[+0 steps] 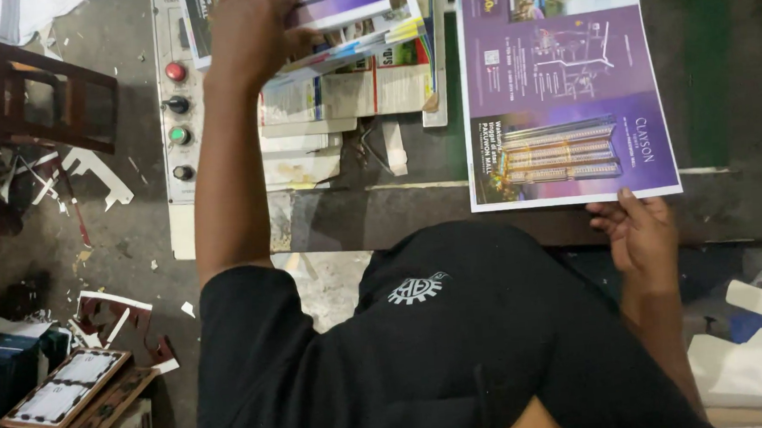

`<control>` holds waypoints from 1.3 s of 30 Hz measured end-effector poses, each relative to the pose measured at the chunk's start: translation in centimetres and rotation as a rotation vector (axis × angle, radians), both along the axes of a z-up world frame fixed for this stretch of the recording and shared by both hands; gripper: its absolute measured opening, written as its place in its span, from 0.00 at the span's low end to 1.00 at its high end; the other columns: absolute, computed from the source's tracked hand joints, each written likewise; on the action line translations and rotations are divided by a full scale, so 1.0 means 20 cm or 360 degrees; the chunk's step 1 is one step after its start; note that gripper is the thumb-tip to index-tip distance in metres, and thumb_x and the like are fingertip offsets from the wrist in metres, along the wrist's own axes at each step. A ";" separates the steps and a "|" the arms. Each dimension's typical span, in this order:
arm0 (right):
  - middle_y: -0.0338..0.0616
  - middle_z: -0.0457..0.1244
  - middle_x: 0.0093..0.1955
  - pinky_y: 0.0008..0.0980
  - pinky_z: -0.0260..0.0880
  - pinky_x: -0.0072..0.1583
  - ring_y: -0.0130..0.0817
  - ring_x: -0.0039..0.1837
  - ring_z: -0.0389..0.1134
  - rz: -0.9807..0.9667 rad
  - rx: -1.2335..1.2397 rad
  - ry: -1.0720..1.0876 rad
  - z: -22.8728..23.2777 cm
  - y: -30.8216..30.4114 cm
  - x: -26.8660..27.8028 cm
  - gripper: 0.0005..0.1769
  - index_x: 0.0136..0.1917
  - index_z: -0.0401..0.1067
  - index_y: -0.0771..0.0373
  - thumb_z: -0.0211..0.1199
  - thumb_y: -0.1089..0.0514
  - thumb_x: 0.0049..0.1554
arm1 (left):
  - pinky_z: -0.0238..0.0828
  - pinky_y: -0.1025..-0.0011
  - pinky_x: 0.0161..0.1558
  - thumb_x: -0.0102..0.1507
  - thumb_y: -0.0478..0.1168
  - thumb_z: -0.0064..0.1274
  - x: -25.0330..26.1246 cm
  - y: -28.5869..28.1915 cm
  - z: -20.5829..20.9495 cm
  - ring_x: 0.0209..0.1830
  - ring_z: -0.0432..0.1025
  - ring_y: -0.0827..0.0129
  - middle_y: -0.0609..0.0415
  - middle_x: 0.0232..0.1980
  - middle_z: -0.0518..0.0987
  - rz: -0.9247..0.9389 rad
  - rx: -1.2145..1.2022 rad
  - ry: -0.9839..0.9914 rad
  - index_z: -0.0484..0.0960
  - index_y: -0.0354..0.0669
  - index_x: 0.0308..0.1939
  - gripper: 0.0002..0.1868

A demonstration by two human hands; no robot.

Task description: The person sorts a stack of printed papers on a cluttered table, picking them up and moving them between piles. Another person wearing sandals is visible standing nearby in the background.

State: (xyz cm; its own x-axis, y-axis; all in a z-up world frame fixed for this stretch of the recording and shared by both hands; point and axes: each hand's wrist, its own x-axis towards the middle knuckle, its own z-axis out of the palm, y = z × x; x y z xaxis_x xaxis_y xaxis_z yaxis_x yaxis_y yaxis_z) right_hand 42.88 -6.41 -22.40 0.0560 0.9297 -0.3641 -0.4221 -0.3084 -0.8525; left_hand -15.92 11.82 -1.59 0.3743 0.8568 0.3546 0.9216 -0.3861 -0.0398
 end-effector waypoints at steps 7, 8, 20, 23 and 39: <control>0.46 0.69 0.53 0.33 0.76 0.47 0.36 0.49 0.74 -0.0013 -0.0144 -0.0073 0.01 -0.07 -0.05 0.12 0.66 0.69 0.63 0.57 0.59 0.71 | 0.72 0.57 0.35 0.66 0.43 0.66 -0.12 0.05 -0.01 0.33 0.77 0.54 0.46 0.37 0.83 -0.0023 -0.0275 -0.0384 0.84 0.37 0.43 0.12; 0.47 0.69 0.53 0.33 0.76 0.47 0.36 0.50 0.74 -0.0009 -0.0133 -0.0090 0.01 -0.07 -0.06 0.13 0.66 0.68 0.63 0.56 0.59 0.71 | 0.72 0.60 0.34 0.69 0.41 0.63 -0.14 0.06 -0.04 0.31 0.77 0.56 0.47 0.36 0.83 0.0112 -0.0158 -0.0313 0.85 0.39 0.43 0.08; 0.49 0.69 0.53 0.32 0.76 0.45 0.38 0.49 0.74 0.0053 -0.0095 -0.0146 -0.04 0.03 -0.16 0.11 0.64 0.68 0.65 0.57 0.58 0.71 | 0.74 0.66 0.33 0.70 0.40 0.60 0.44 -0.40 0.09 0.35 0.80 0.62 0.52 0.43 0.84 -0.0078 0.0303 -0.0183 0.82 0.42 0.45 0.05; 0.49 0.69 0.53 0.31 0.76 0.44 0.38 0.49 0.74 0.0072 -0.0055 -0.0195 -0.01 0.13 -0.21 0.12 0.64 0.68 0.65 0.58 0.58 0.70 | 0.76 0.63 0.38 0.68 0.39 0.59 0.48 -0.44 0.09 0.40 0.81 0.59 0.52 0.47 0.84 -0.0084 0.0272 -0.0240 0.81 0.41 0.45 0.06; 0.55 0.69 0.61 0.32 0.74 0.49 0.37 0.52 0.73 0.0604 0.0139 -0.0250 0.28 0.24 -0.50 0.27 0.76 0.63 0.67 0.58 0.57 0.67 | 0.77 0.61 0.53 0.67 0.38 0.61 0.90 -0.60 -0.03 0.54 0.78 0.56 0.46 0.53 0.81 -0.0501 0.0170 -0.0547 0.82 0.37 0.48 0.10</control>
